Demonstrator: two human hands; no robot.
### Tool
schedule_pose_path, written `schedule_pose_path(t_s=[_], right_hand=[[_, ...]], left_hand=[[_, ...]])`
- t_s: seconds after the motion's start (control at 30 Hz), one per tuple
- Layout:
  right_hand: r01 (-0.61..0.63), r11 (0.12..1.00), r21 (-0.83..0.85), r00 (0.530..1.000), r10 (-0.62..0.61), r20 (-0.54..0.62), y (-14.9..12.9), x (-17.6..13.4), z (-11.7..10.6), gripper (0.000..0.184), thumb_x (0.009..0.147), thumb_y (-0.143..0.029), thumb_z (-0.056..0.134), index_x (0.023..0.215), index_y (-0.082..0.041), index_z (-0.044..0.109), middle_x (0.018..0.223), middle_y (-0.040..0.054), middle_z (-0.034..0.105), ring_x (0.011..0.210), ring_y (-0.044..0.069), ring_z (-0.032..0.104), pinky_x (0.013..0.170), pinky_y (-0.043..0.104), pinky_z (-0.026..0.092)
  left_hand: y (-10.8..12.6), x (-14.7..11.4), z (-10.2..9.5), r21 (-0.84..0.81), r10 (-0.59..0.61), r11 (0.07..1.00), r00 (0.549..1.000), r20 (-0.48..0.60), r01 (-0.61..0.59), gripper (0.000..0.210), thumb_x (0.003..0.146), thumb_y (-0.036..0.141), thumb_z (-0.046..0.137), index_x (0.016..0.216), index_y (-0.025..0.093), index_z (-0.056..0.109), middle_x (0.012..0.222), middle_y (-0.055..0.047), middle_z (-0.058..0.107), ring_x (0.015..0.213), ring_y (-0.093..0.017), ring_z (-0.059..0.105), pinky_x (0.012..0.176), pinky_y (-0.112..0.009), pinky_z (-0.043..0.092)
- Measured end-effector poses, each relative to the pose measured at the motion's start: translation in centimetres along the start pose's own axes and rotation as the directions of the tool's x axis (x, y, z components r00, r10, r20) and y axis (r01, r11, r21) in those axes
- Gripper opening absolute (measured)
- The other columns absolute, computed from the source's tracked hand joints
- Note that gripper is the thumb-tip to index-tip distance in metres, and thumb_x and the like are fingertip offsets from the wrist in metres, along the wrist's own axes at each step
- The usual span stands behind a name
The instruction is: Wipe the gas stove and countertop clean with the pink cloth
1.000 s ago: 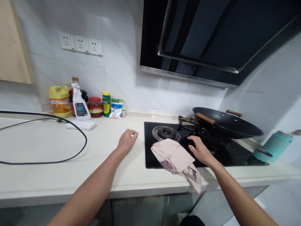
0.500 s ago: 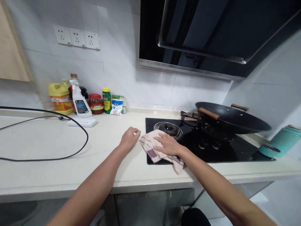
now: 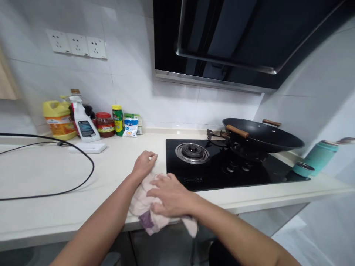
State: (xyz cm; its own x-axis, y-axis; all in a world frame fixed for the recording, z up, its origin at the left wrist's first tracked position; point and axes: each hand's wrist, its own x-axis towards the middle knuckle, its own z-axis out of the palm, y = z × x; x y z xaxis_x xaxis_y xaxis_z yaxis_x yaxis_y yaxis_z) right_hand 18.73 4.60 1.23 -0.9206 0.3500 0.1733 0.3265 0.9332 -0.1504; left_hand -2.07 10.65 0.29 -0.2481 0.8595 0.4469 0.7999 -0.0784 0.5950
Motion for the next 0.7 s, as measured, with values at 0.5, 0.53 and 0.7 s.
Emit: schedule_pose_path(t_s=[0.5, 0.53, 0.7], right_hand=[[-0.533, 0.843, -0.071, 0.758, 0.439, -0.482, 7.8, -19.3, -0.6, 0.023, 0.096, -0.036, 0.050, 0.084, -0.022, 0.062, 0.091, 0.0062, 0.066, 0.093, 0.024, 0.054, 0.094, 0.044, 0.036], [-0.609, 0.789, -0.082, 0.710, 0.496, -0.499, 9.0, -21.2, -0.8, 0.027, 0.097, -0.039, 0.048, 0.082, -0.022, 0.062, 0.089, 0.0075, 0.066, 0.090, 0.024, 0.054, 0.089, 0.043, 0.037], [-0.817, 0.576, -0.019, 0.487, 0.673, -0.556, 12.4, -27.6, -2.2, 0.041, 0.098, -0.052, 0.040, 0.070, -0.025, 0.054, 0.071, 0.0077, 0.061, 0.074, 0.025, 0.053, 0.073, 0.039, 0.037]], left_hand=[[-0.3, -0.3, 0.2, 0.042, 0.001, 0.999, 0.999, 0.051, -0.003, 0.033, 0.084, 0.047, 0.050, 0.085, 0.025, 0.074, 0.099, -0.007, 0.072, 0.095, -0.026, 0.066, 0.090, -0.036, 0.049], [-0.2, -0.3, 0.2, 0.043, 0.003, 0.999, 0.998, 0.055, -0.005, 0.033, 0.084, 0.048, 0.050, 0.085, 0.025, 0.074, 0.099, -0.007, 0.072, 0.095, -0.027, 0.066, 0.090, -0.037, 0.049], [0.3, -0.6, 0.2, 0.042, 0.023, 0.999, 0.998, 0.056, -0.025, 0.034, 0.084, 0.048, 0.049, 0.084, 0.025, 0.074, 0.098, -0.006, 0.072, 0.095, -0.026, 0.066, 0.090, -0.035, 0.049]])
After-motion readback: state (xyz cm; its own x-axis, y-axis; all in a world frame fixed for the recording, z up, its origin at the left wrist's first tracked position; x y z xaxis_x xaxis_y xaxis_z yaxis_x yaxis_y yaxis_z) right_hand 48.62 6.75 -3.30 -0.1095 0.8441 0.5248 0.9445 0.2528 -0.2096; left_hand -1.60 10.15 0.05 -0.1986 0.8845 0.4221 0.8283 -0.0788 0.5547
